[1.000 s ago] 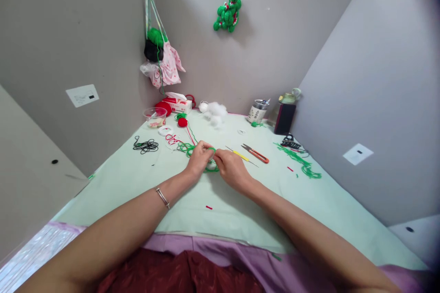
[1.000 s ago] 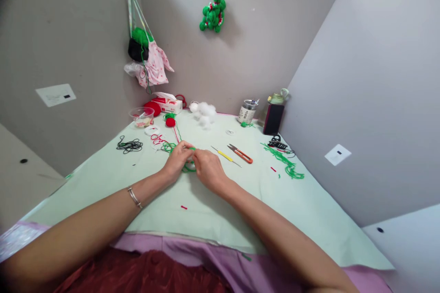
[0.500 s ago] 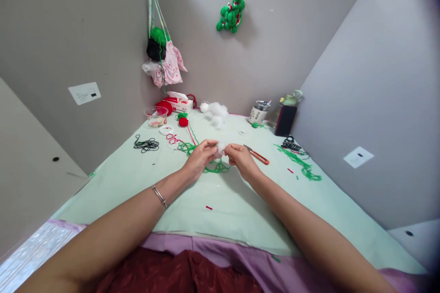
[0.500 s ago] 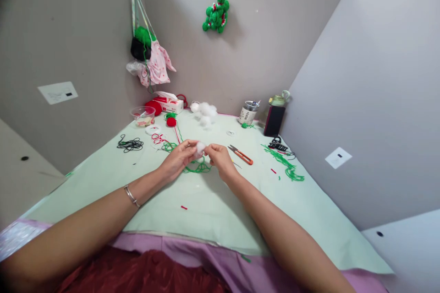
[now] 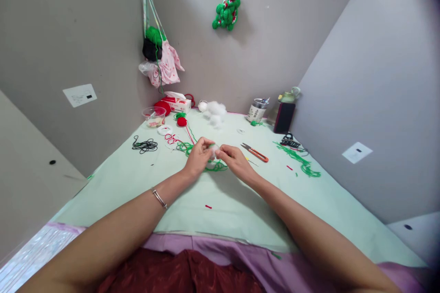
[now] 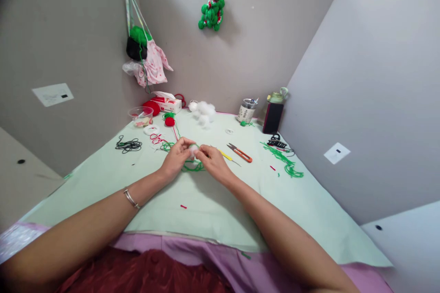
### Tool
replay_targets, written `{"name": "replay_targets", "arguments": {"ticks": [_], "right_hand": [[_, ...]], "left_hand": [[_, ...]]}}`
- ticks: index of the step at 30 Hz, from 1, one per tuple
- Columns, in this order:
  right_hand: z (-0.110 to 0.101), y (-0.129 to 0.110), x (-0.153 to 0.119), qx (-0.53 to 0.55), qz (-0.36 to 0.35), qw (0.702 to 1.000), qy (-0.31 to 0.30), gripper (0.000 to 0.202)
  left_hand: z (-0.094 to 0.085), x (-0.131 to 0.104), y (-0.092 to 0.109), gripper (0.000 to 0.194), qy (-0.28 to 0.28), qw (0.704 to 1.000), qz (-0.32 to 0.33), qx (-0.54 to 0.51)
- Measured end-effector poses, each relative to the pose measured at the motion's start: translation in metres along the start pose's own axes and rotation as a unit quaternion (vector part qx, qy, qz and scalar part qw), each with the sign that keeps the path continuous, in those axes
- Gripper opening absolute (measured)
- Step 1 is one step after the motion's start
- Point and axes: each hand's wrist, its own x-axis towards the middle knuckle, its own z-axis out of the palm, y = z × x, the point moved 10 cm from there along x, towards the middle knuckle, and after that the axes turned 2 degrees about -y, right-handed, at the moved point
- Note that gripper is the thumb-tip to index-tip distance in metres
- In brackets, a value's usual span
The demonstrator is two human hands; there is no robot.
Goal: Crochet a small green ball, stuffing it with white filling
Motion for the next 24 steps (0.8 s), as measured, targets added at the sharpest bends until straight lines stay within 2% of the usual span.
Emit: {"name": "replay_targets", "arguments": {"ticks": [5,10,14,18,24], "right_hand": [[-0.006,0.013,0.005,0.012,0.023,0.999,0.027,0.034],[-0.007,0.016,0.005,-0.006,0.023,0.999,0.036,0.036],[0.000,0.006,-0.001,-0.033,0.006,0.999,0.028,0.024],[0.008,-0.005,-0.012,-0.048,-0.007,0.998,0.048,0.016],[0.011,0.007,-0.004,0.007,0.005,0.998,0.058,0.026]], "left_hand": [[0.007,-0.008,0.012,0.018,-0.009,1.000,0.024,-0.015],[0.008,-0.007,0.009,0.017,-0.020,1.000,0.009,-0.011],[0.001,-0.002,0.000,0.021,-0.001,1.000,-0.004,0.008],[-0.004,-0.001,-0.007,0.025,0.031,0.999,-0.006,0.021],[0.000,-0.003,-0.002,0.025,0.047,0.999,0.005,-0.001]]}}
